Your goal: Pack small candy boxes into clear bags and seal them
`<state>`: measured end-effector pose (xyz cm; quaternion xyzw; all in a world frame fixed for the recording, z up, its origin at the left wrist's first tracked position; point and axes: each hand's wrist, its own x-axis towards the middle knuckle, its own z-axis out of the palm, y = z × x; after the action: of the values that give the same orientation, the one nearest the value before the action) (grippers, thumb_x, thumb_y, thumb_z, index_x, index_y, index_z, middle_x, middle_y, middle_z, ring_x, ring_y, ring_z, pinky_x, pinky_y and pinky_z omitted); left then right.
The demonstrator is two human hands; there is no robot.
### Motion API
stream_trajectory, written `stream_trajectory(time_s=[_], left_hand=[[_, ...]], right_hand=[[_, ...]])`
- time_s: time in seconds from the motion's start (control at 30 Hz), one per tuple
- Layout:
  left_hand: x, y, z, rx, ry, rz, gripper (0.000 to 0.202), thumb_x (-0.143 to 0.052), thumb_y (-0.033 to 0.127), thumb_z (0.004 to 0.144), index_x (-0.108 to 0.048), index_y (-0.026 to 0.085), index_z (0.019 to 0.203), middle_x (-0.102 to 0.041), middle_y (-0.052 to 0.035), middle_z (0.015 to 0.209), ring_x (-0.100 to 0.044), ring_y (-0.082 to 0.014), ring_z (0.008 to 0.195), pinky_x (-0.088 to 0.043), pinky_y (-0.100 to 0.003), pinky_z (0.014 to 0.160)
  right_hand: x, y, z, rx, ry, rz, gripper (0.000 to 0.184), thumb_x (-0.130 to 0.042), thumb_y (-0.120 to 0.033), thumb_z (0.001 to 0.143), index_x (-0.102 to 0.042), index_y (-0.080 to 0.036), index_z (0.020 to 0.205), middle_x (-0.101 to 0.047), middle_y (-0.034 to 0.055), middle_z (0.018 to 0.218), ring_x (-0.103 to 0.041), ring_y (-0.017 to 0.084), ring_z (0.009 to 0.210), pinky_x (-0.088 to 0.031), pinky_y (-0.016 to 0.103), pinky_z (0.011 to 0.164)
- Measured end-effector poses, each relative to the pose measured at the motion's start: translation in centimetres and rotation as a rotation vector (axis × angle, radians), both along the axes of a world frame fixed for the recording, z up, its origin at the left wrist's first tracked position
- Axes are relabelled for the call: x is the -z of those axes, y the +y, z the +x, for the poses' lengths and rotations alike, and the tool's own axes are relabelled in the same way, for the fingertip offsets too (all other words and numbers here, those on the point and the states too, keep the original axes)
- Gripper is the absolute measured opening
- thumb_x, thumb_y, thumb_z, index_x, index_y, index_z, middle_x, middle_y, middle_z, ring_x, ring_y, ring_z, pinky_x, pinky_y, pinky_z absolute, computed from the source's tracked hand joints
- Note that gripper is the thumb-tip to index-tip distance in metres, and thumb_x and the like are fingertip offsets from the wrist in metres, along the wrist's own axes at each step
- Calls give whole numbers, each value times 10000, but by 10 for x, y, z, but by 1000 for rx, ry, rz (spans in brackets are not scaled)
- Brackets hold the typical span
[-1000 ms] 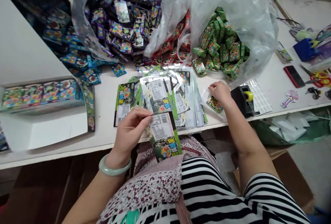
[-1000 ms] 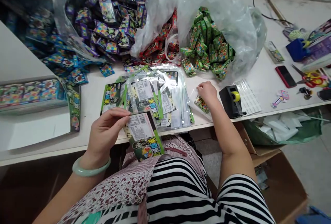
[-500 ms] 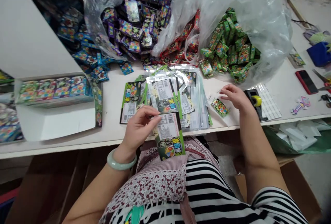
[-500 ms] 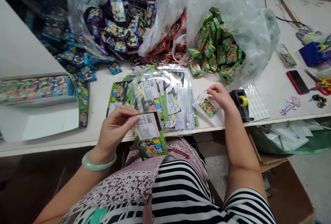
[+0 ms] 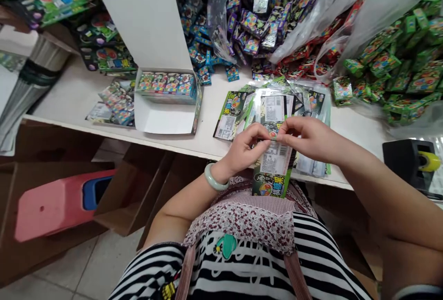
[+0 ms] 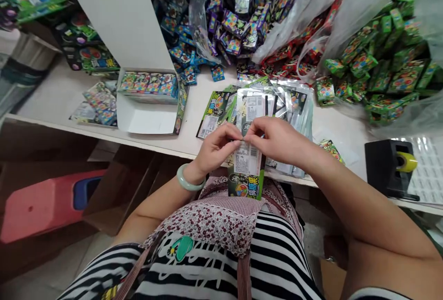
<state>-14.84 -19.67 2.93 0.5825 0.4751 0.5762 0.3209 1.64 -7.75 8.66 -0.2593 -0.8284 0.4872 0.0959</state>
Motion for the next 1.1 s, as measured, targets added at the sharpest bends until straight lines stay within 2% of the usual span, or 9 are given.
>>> stream_trajectory(time_s=[0.23, 0.4, 0.5, 0.63, 0.73, 0.83, 0.9, 1.0, 1.1], left_hand=[[1, 0, -3, 17, -11, -19, 84, -596, 267, 925, -595, 213, 861, -611, -24, 863, -581, -153, 821, -474, -327, 732], [0, 1, -1, -23, 20, 26, 138, -680, 280, 898, -565, 212, 866, -600, -5, 847, -580, -131, 801, -483, -297, 723], [4, 2, 0, -49, 74, 94, 135, -672, 238, 907, -545, 207, 873, -581, 9, 833, -575, -109, 790, -488, -263, 722], [5, 1, -2, -72, 111, 97, 206, -697, 240, 884, -541, 217, 1017, -597, 3, 900, -605, -101, 800, -522, -232, 722], [-3, -1, -5, 80, 197, 15, 324, -664, 252, 907, -543, 221, 1206, -660, -51, 1061, -667, -131, 906, -556, -256, 792], [-10, 3, -14, 164, 256, -53, 237, -652, 238, 909, -638, 222, 1144, -705, -46, 1050, -684, -144, 939, -561, -258, 823], [-9, 12, -24, -7, 187, -93, 148, -663, 240, 884, -681, 220, 1030, -714, -19, 964, -681, -133, 876, -556, -239, 782], [5, 34, -45, -456, -105, -136, 141, -626, 253, 844, -652, 217, 978, -705, -8, 977, -666, -132, 884, -553, -241, 768], [24, 47, -60, -584, -372, -278, 273, -640, 239, 768, -583, 245, 1035, -698, -6, 1069, -661, -149, 928, -565, -268, 742]], right_hand=[[9, 8, 0, -5, -12, -120, 255, -719, -448, 838, -651, -239, 709, -601, -13, 602, -475, 120, 535, -350, 283, 490], [-2, 3, -6, 40, -128, -59, 220, -697, -396, 825, -642, -220, 705, -553, -18, 572, -434, 108, 528, -306, 276, 497], [-6, 2, -10, 68, -193, -123, 185, -697, -353, 806, -636, -204, 715, -573, -11, 621, -443, 110, 561, -313, 276, 522], [8, 5, -18, 63, -159, -488, 153, -745, -271, 740, -612, -201, 712, -598, -5, 690, -507, 120, 627, -391, 269, 585], [24, 8, -24, 60, -113, -851, 137, -717, -157, 702, -588, -200, 716, -588, -13, 687, -542, 122, 652, -435, 258, 613], [29, 12, -20, 47, -54, -992, 117, -660, -109, 711, -597, -195, 759, -612, -14, 709, -566, 119, 672, -463, 252, 629], [27, 15, -4, 120, 44, -920, 94, -639, -142, 757, -611, -198, 827, -657, -6, 767, -598, 118, 712, -477, 252, 652], [27, 18, 41, 348, 242, -641, 134, -648, -256, 810, -611, -207, 929, -718, 20, 910, -655, 136, 853, -498, 271, 728], [40, 21, 105, 628, 331, -347, 217, -671, -369, 800, -610, -212, 938, -728, 26, 913, -673, 161, 886, -508, 299, 752]])
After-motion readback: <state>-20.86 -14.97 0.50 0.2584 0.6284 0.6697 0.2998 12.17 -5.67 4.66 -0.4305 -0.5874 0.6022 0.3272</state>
